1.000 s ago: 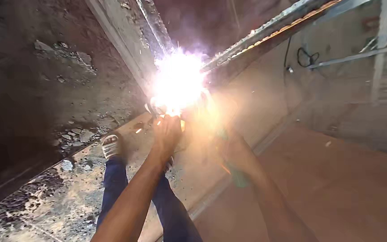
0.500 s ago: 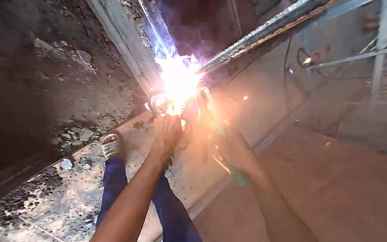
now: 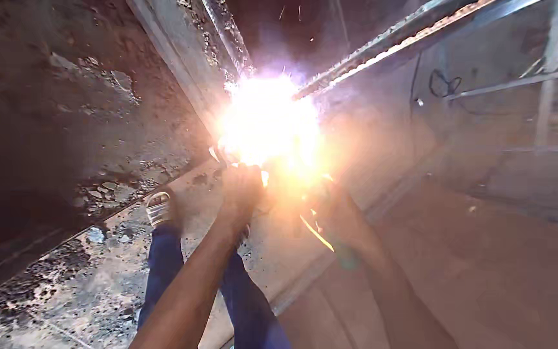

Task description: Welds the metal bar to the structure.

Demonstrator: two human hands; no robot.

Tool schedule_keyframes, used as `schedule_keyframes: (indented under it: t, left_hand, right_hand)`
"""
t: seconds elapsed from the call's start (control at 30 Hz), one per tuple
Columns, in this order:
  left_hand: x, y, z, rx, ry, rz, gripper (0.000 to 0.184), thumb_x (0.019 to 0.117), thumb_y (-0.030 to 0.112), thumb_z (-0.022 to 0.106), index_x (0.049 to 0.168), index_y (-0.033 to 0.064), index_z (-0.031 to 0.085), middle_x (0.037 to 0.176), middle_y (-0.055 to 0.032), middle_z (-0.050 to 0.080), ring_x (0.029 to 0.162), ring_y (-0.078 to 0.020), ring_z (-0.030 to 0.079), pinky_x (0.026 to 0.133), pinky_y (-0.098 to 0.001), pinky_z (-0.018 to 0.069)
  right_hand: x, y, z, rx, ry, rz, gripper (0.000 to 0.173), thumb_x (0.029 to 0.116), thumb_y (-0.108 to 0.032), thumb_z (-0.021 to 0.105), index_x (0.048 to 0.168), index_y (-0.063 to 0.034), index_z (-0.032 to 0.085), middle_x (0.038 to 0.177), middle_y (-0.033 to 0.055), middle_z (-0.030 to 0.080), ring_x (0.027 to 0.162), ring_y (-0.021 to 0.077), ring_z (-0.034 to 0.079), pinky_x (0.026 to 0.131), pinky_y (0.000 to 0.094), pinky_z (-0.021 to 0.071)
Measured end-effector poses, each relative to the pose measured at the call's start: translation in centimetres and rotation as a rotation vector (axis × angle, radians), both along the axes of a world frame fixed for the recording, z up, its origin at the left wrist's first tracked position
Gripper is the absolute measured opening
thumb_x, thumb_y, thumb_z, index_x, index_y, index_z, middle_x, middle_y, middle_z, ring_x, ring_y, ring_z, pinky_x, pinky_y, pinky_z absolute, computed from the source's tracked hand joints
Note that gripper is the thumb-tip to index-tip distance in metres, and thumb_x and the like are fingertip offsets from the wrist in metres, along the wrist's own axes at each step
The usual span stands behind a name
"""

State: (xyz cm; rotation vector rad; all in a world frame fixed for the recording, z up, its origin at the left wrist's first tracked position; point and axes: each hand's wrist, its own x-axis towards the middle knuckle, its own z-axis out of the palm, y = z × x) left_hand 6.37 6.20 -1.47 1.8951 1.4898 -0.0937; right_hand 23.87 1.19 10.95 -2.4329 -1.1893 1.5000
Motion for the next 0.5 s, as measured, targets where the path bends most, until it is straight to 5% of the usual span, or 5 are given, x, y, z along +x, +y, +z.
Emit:
schedule_keyframes:
  t: [0.1,0.2,0.3,0.37,0.5]
  left_hand:
    - [0.2,0.1,-0.4,0.050,-0.038,0.058,0.030,0.0933,0.030,0.069,0.089,0.0003,0.070,0.087,-0.0227,0.069,0.079,-0.0434,0.069,0.066,-0.0602,0.0536]
    - [0.3,0.2,-0.7,0.065,-0.062,0.082,0.042,0.0965,0.030,0.064,0.128,0.0015,0.065,0.115,-0.0246,0.068,0.085,-0.0439,0.070,0.068,-0.0618,0.0562]
    - [0.4,-0.1,-1.2,0.138,-0.055,0.091,0.031,0.0980,0.027,0.061,0.114,0.0019,0.069,0.093,-0.0224,0.070,0.077,-0.0422,0.070,0.062,-0.0584,0.0548]
    - [0.4,0.1,-1.1,0.130,-0.038,0.073,0.030,0.0990,0.023,0.059,0.120,0.0025,0.066,0.091,-0.0216,0.069,0.075,-0.0418,0.070,0.061,-0.0580,0.0549]
    - [-0.2,-1.0,-1.2,0.020,-0.032,0.027,0.026,0.0948,0.026,0.066,0.097,0.0005,0.072,0.098,-0.0217,0.070,0.086,-0.0409,0.069,0.071,-0.0582,0.0553]
  right_hand:
    - [-0.1,0.1,0.0,-0.008,-0.002,-0.015,0.039,0.1012,-0.033,0.064,0.132,-0.0109,0.055,0.085,0.0104,0.065,0.058,0.0190,0.064,0.053,0.0361,0.0586]
    - [-0.2,0.1,-0.1,-0.023,-0.003,-0.030,0.045,0.1011,-0.034,0.064,0.137,-0.0117,0.051,0.085,0.0112,0.063,0.056,0.0197,0.063,0.052,0.0365,0.0583]
    - [-0.2,0.2,-0.3,-0.023,-0.003,-0.026,0.049,0.1008,-0.035,0.064,0.141,-0.0124,0.048,0.085,0.0106,0.062,0.056,0.0195,0.061,0.052,0.0368,0.0571]
    - [-0.2,0.2,-0.3,-0.009,-0.004,-0.017,0.048,0.1008,-0.035,0.064,0.139,-0.0117,0.048,0.085,0.0111,0.062,0.057,0.0199,0.061,0.053,0.0375,0.0573]
    - [-0.5,0.3,0.3,-0.010,-0.016,-0.006,0.043,0.1019,-0.032,0.062,0.136,-0.0092,0.052,0.083,0.0101,0.063,0.060,0.0182,0.063,0.055,0.0359,0.0578]
